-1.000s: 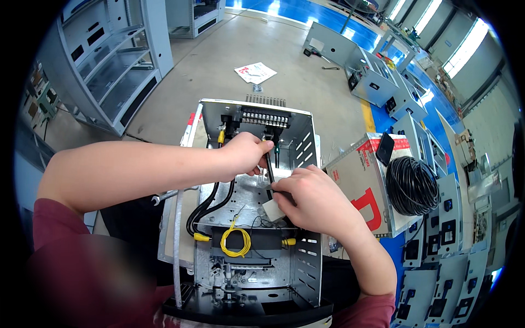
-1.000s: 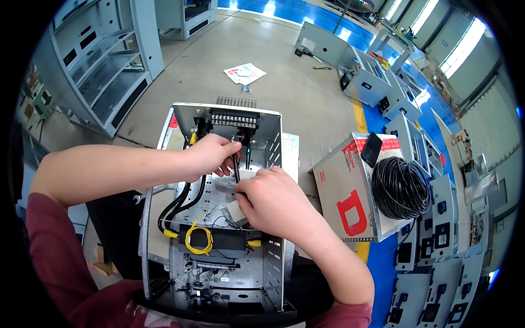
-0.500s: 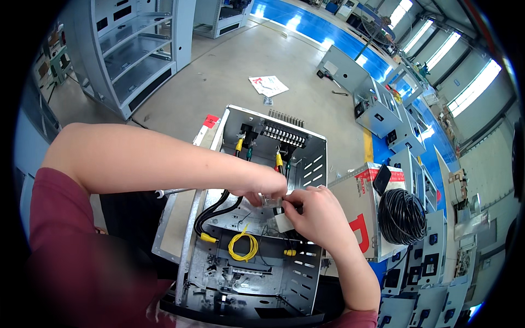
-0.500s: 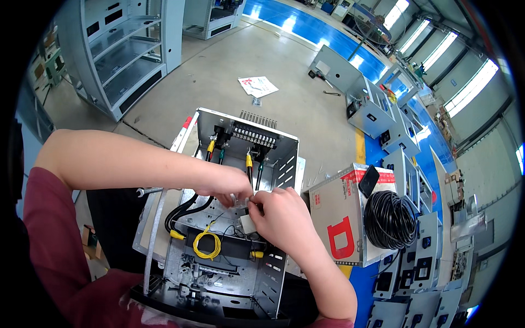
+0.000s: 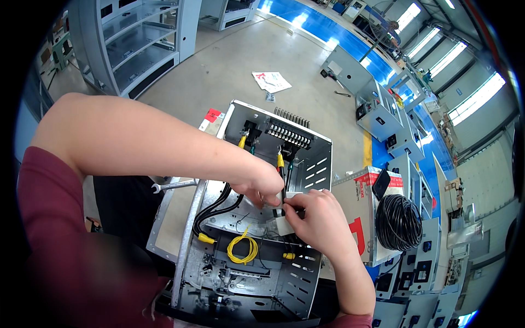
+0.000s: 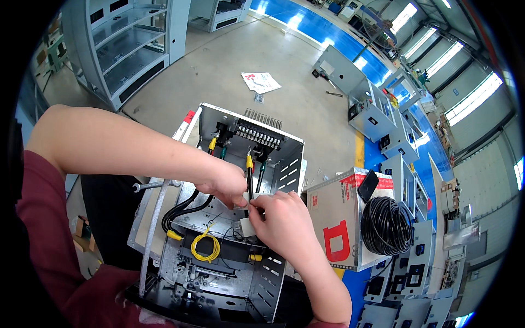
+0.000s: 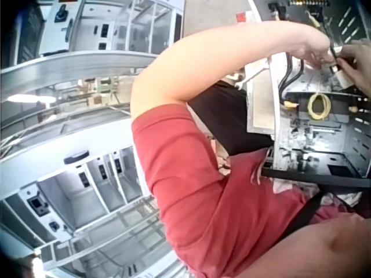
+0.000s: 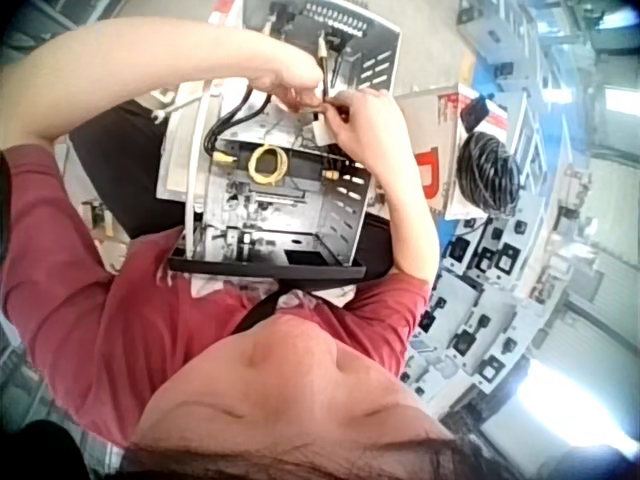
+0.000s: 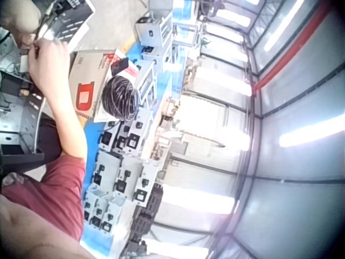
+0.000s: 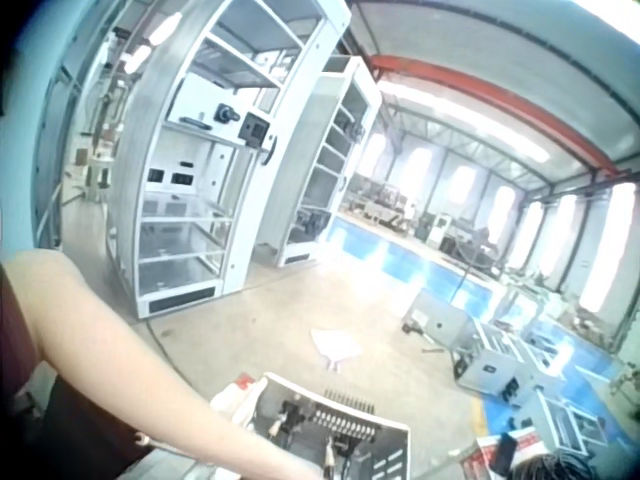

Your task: The person sits on the floor and works on an open electrical cabinet, using a wrench to tighten connections and handling yellow and black cables. They also unwrap and install a small metal component into the cabinet.

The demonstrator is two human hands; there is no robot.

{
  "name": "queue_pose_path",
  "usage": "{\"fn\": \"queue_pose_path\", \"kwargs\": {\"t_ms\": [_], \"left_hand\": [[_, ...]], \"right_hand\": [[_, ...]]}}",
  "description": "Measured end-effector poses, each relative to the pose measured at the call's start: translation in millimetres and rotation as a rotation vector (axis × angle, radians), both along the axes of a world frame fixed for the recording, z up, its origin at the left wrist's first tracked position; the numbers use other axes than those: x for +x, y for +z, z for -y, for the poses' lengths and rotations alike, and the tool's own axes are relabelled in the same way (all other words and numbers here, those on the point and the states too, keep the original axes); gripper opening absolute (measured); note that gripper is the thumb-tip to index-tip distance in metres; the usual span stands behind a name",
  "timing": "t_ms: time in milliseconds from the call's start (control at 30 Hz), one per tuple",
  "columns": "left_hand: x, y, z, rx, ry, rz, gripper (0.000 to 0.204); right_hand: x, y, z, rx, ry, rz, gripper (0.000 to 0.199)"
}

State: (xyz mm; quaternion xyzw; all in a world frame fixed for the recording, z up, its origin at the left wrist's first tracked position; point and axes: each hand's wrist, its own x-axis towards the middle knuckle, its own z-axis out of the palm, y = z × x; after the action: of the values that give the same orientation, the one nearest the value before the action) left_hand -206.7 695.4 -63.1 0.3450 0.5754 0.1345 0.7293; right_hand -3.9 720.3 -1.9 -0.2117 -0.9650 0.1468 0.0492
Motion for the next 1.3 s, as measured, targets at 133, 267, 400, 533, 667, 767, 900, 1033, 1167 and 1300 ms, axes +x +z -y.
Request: {"fn": "queue_pose_path", "kwargs": {"t_ms": [133, 267, 400, 533, 667, 767, 900, 1033, 1167, 1300], "left_hand": [[4.4, -9.2, 3.3, -0.003, -0.013, -0.014, 0.040], [6.4, -4.5, 7.7, 0.060, -0.076, -0.052, 0.038], [9.9, 9.0, 11.4, 0.077, -0.042, -0.101, 0.032], [6.2, 3.1, 6.6, 0.080, 0.023, -0.076, 0.029], [6.0, -3.1, 3.3, 0.146, 0.245, -0.214, 0.019], [-5.6, 0.4, -2.8, 0.248, 0.635, -0.197, 0.018], [14.8, -13.9, -10.0, 0.334, 0.795, -0.105, 0.018], [28.5, -51.3, -32.6, 0.350, 1.021, -0.082, 0.023], [21.0, -57.2, -40.3, 0.369, 1.117, -0.062, 0.011], [28.4, -56.9, -42.9, 0.313, 1.123, 0.054, 0.009]], "right_hand": [[-5.6, 1.9, 1.0, 0.002, -0.031, 0.043, 0.017], [-27.0, -2.7, 0.3, 0.000, -0.151, 0.133, 0.020], [-38.8, -10.0, -11.8, -0.027, -0.189, 0.099, 0.023], [-41.9, -18.1, -18.6, -0.138, -0.272, -0.040, 0.021], [-47.2, -20.3, -28.1, -0.304, -0.321, -0.023, 0.022], [-47.2, -34.0, -38.1, -0.383, -0.341, -0.035, 0.019], [-45.0, -30.7, -34.5, -0.335, -0.375, -0.044, 0.020], [-50.3, -41.5, -42.2, -0.332, -0.395, -0.049, 0.022], [-58.1, -37.3, -38.3, -0.323, -0.428, 0.001, 0.024], [-53.6, -47.9, -47.4, -0.380, -0.497, 0.042, 0.022]]}}
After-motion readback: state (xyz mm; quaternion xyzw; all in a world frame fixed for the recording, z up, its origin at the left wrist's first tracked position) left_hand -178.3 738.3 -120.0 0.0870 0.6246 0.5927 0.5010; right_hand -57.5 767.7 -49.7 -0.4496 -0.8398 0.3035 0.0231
